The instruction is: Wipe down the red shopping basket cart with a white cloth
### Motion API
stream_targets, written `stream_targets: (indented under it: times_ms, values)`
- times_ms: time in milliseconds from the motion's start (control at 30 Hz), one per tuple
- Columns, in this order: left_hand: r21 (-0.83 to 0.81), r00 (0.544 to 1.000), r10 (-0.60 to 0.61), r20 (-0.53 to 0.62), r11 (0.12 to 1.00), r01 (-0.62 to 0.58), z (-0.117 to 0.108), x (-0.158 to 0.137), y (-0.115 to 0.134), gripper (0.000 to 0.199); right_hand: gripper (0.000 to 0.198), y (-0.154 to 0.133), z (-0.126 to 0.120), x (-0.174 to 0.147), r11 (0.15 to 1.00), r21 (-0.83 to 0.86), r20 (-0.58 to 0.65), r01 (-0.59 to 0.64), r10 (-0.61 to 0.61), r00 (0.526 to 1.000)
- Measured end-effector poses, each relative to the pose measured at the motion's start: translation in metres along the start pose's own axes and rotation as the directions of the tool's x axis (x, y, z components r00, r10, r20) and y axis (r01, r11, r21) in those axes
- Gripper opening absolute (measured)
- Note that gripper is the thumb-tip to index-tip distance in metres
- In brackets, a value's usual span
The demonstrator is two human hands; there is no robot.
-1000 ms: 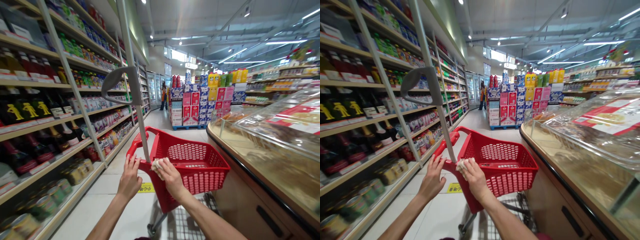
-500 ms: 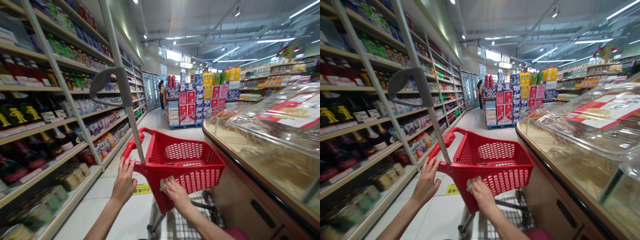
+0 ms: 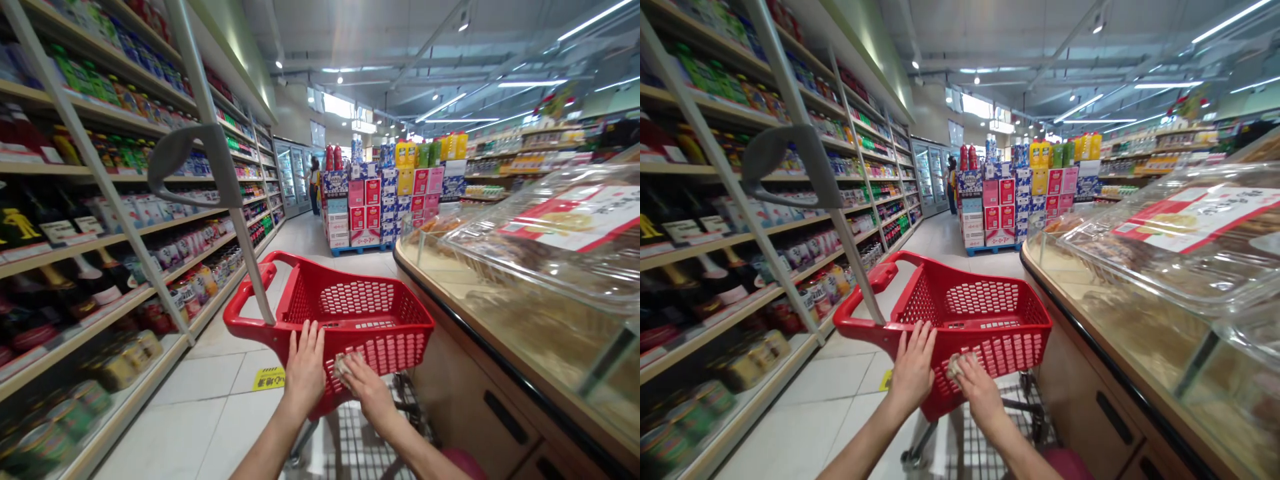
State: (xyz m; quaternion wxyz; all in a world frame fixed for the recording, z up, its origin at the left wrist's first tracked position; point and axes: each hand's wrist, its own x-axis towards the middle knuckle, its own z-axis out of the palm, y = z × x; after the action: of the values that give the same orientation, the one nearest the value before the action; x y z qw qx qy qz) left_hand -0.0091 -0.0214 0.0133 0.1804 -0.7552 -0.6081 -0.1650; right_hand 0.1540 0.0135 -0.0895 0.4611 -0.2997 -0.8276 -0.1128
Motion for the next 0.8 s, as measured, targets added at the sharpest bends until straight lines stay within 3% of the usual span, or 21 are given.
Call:
stream_targets:
  times_ms: [133,200,333,500,567,700,800]
  values:
    - [0.018,0.999,-0.042,0.012,0.999,0.041,0.006,0.005,-0.003,0.059,0.034,0.018,-0.017,0.011,0.981,-0.036,-0.168,-0.191,0.182,0.969]
    - [0.026,0.999,-0.048,0.001,0.999,0.048,0.004,0.005,-0.007,0.059,0.034,0.026,-0.02,0.002,0.977,-0.049,-0.148,-0.207,0.197,0.969]
    - [0.047,0.999,-0.053,-0.003,0.997,0.053,0.004,0.0,-0.011,0.058,0.034,0.03,-0.018,-0.037,0.982,-0.091,0.051,-0.164,0.169,0.984]
    - [0.065,1.0,-0.026,0.007,0.998,0.025,0.014,0.001,0.002,0.059,0.046,0.037,-0.026,-0.029,0.94,-0.112,-0.085,-0.322,0.314,0.946]
    - [0.071,0.999,-0.024,0.041,0.997,0.021,0.02,0.004,0.01,0.058,0.046,0.038,-0.024,-0.025,0.944,-0.116,-0.11,-0.309,0.297,0.948]
    - [0.098,0.997,-0.041,0.073,0.995,0.033,0.026,0.007,0.014,0.057,0.038,0.035,-0.021,-0.044,0.975,-0.109,-0.016,-0.193,0.192,0.981]
    - [0.114,0.998,-0.009,0.063,0.994,0.002,0.026,0.005,0.011,0.059,0.039,0.038,-0.034,-0.045,0.967,-0.084,-0.048,-0.241,0.237,0.97]
